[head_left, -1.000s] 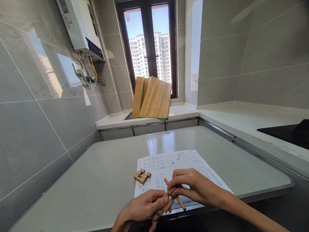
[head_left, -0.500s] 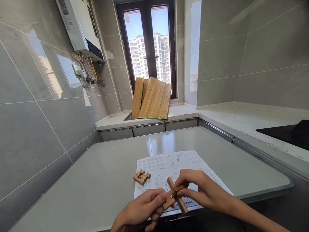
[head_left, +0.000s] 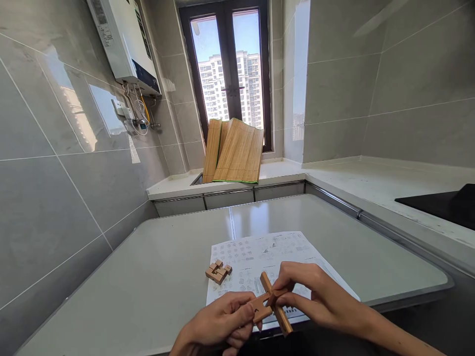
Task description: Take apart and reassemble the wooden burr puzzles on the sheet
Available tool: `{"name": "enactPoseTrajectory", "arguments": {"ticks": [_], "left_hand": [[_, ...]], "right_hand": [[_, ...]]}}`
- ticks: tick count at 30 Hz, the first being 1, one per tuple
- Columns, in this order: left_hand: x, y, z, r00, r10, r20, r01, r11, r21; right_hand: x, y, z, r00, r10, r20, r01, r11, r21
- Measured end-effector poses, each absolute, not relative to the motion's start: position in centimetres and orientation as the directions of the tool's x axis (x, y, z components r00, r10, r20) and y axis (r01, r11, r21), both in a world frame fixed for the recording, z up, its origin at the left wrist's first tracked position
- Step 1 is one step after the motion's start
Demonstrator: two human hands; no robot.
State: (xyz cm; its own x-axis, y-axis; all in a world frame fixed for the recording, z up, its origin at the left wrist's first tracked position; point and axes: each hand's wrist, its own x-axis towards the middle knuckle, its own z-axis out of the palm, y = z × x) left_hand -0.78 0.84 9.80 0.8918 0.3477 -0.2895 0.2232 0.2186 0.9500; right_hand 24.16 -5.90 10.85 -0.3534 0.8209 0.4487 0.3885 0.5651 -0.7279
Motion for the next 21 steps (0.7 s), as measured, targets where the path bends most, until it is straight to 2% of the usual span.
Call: {"name": "enactPoseTrajectory", "arguments": {"ticks": [7, 11, 15, 18, 21], "left_hand": [[-0.6, 0.1, 10.7, 0.896, 0.308, -0.319, 0.292, 0.133, 0.947], [-0.4, 0.5, 10.7, 0.902, 0.304, -0.305, 0.296, 0.078, 0.952], [0.1, 0.7, 9.7, 0.848, 0.446, -0.287, 0.302, 0.039, 0.953], [0.5, 0.7, 8.6, 0.766, 0.606, -0.215, 0.291, -0.029, 0.956], [0.2, 1.2, 7.1, 0.662, 0.741, -0.110, 0.345, -0.171, 0.923]], "right_hand": [[23.9, -6.8, 11.1, -0.486, 0.750, 0.449, 0.387, 0.645, -0.659], [23.9, -6.9, 11.3, -0.460, 0.749, 0.476, 0.371, 0.650, -0.663], [24.1, -6.3, 10.9, -0.422, 0.781, 0.461, 0.365, 0.612, -0.702], [24.5, -5.0, 10.2, -0.342, 0.829, 0.442, 0.407, 0.555, -0.726], [25.7, -3.1, 9.1, -0.219, 0.890, 0.400, 0.442, 0.456, -0.772]]}}
